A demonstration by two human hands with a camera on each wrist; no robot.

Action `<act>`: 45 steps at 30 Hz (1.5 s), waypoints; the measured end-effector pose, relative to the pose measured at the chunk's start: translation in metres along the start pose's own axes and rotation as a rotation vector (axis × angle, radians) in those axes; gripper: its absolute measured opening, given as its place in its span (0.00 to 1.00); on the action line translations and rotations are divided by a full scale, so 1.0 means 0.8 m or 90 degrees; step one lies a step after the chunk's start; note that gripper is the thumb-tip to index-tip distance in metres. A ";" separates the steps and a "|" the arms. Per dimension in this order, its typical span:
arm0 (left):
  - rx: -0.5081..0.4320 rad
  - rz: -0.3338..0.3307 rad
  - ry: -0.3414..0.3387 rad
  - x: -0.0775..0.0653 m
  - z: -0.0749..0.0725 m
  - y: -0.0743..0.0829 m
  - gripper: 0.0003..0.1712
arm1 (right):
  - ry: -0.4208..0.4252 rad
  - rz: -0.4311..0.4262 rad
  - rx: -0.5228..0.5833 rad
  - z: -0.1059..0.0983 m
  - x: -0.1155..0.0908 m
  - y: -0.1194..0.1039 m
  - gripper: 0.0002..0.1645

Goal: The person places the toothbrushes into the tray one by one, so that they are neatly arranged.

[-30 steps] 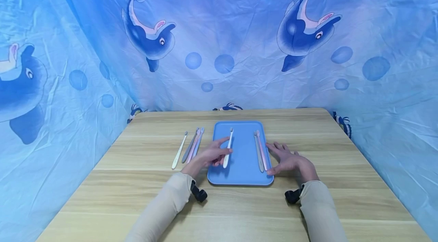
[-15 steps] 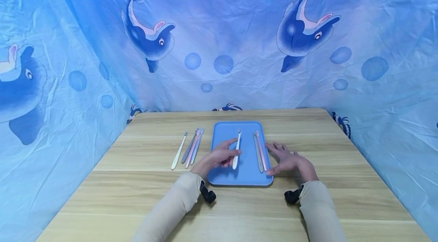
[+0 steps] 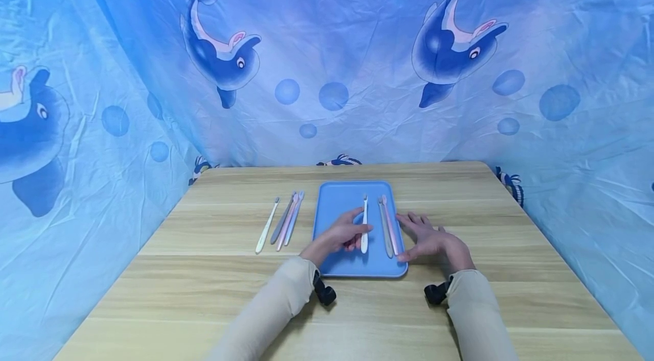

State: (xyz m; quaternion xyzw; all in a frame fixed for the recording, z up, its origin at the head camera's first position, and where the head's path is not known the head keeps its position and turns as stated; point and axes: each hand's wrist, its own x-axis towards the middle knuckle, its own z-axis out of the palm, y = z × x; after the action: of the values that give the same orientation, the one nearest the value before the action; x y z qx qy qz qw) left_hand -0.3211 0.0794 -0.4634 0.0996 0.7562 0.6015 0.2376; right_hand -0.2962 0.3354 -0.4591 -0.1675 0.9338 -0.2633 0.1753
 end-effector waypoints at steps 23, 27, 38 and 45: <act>0.037 -0.012 0.060 0.032 0.037 0.003 0.41 | -0.007 -0.008 0.009 -0.002 -0.001 -0.002 0.72; 0.050 -0.019 0.070 0.033 0.041 0.004 0.43 | -0.008 -0.005 0.010 -0.001 -0.001 -0.003 0.72; 0.115 -0.009 0.096 0.027 0.051 0.012 0.37 | -0.003 -0.008 0.011 -0.002 0.001 -0.001 0.72; 0.132 -0.029 0.110 0.027 0.054 0.015 0.36 | -0.005 -0.011 0.010 -0.002 0.000 0.000 0.72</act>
State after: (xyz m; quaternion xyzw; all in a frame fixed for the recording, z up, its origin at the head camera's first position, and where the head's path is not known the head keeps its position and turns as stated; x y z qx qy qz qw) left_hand -0.3211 0.1290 -0.4642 0.0546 0.8340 0.5208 0.1737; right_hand -0.2971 0.3359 -0.4580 -0.1753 0.9295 -0.2713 0.1781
